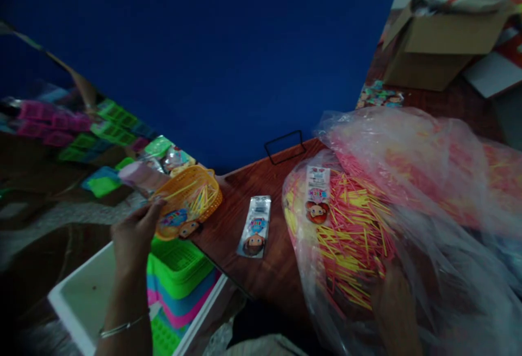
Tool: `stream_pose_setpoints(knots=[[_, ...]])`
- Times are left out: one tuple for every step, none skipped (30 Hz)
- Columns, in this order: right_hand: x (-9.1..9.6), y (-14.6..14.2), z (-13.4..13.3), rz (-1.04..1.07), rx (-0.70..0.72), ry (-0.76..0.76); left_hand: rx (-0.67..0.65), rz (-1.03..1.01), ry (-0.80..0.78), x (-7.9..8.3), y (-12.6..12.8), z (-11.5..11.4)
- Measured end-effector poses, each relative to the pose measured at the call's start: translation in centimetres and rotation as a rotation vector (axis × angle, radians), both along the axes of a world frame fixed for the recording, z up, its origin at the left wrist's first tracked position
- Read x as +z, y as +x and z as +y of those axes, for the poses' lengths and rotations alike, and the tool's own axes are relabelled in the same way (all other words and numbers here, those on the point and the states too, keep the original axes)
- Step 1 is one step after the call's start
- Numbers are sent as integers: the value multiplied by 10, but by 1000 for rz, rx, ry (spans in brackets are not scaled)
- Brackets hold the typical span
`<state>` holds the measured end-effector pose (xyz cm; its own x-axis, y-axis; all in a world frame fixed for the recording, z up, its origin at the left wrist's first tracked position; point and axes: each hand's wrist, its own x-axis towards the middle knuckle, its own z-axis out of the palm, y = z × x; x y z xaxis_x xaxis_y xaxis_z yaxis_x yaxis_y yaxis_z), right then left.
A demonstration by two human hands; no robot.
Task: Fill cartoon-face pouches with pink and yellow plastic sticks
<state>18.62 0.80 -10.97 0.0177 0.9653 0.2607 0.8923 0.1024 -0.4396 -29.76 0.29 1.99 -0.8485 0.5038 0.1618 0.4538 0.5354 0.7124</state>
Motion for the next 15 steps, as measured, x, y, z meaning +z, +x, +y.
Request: stream_pose_setpoints(knots=[[-1,-2,-2,15,-2,-9,-9,13,-72,-4,-11,-3],[-1,-5,-4,46,-6,-30,-10,14,-131,-9,-18,-5],[1,-8,-6,92,-17,-63,-27,12,-165,-13,-21,-6],[3,-12,-7,155,-45,-104,-38,23,-171,-17,-21,-6],[7,-16,-9,237,-91,-148,-41,41,-148,-19,-17,-5],[11,-19,-11,339,-149,-195,-43,65,-100,-20,-11,-3],[15,-21,-12,465,-211,-237,-38,90,-31,-18,-3,-1],[20,-23,-13,614,-269,-270,-35,104,43,-15,6,2],[24,-25,-13,784,-309,-293,-38,100,125,-10,17,6],[28,-26,-13,967,-330,-298,-40,76,215,-5,28,10],[30,-25,-12,1148,-332,-291,-68,28,281,1,39,15],[32,-24,-11,1311,-325,-278,-67,-7,359,7,51,21],[34,-23,-9,1441,-313,-260,-100,-70,435,11,63,27],[35,-21,-7,1529,-295,-241,-139,-152,505,14,76,34],[36,-18,-6,1577,-276,-227,-174,-258,561,16,89,40]])
